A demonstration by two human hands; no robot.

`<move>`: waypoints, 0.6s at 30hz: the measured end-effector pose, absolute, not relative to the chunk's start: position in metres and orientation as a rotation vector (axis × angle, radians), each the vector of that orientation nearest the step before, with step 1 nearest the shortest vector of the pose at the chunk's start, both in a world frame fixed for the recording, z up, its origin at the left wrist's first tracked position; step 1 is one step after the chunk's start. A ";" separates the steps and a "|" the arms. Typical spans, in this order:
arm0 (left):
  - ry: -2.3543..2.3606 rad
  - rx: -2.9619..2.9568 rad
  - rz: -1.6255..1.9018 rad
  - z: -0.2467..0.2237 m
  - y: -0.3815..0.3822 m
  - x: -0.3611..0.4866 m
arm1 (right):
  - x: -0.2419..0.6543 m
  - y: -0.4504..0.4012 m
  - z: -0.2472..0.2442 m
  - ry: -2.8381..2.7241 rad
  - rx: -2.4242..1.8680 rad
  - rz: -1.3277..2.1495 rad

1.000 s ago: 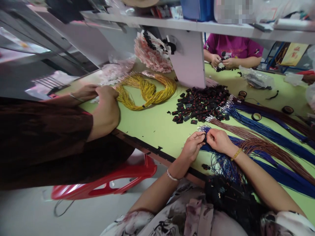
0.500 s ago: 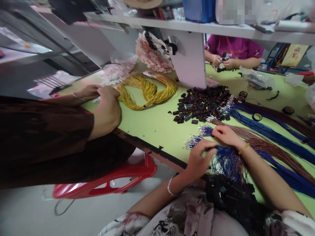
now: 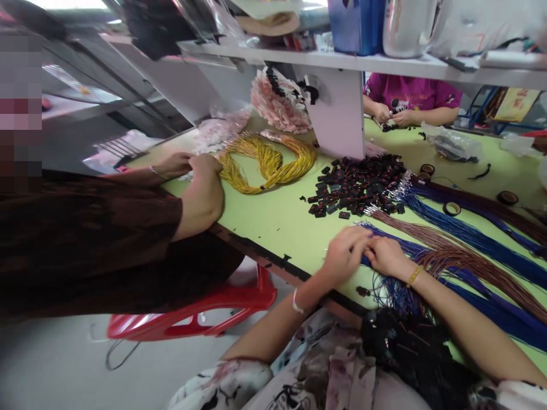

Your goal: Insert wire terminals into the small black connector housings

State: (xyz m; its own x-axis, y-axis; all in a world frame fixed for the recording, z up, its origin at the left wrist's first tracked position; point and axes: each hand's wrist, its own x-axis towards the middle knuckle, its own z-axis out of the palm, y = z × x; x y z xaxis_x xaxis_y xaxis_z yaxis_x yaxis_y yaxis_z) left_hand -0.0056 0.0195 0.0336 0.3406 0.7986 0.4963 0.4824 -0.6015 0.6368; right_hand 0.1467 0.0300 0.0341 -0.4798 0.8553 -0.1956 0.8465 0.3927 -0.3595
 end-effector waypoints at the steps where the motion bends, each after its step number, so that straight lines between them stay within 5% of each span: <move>1: 1.308 2.178 1.145 0.028 0.039 -0.017 | 0.146 0.029 0.033 -2.628 -1.577 0.595; 6: 1.566 2.167 0.767 0.002 0.101 -0.051 | 0.145 0.024 0.031 -2.711 -1.502 0.280; 10: 1.669 2.115 0.687 0.002 0.100 -0.059 | 0.150 0.025 0.036 -2.521 -1.437 0.511; 18: 1.471 1.432 1.207 0.006 0.073 -0.069 | 0.133 0.039 0.046 -2.053 -1.190 1.008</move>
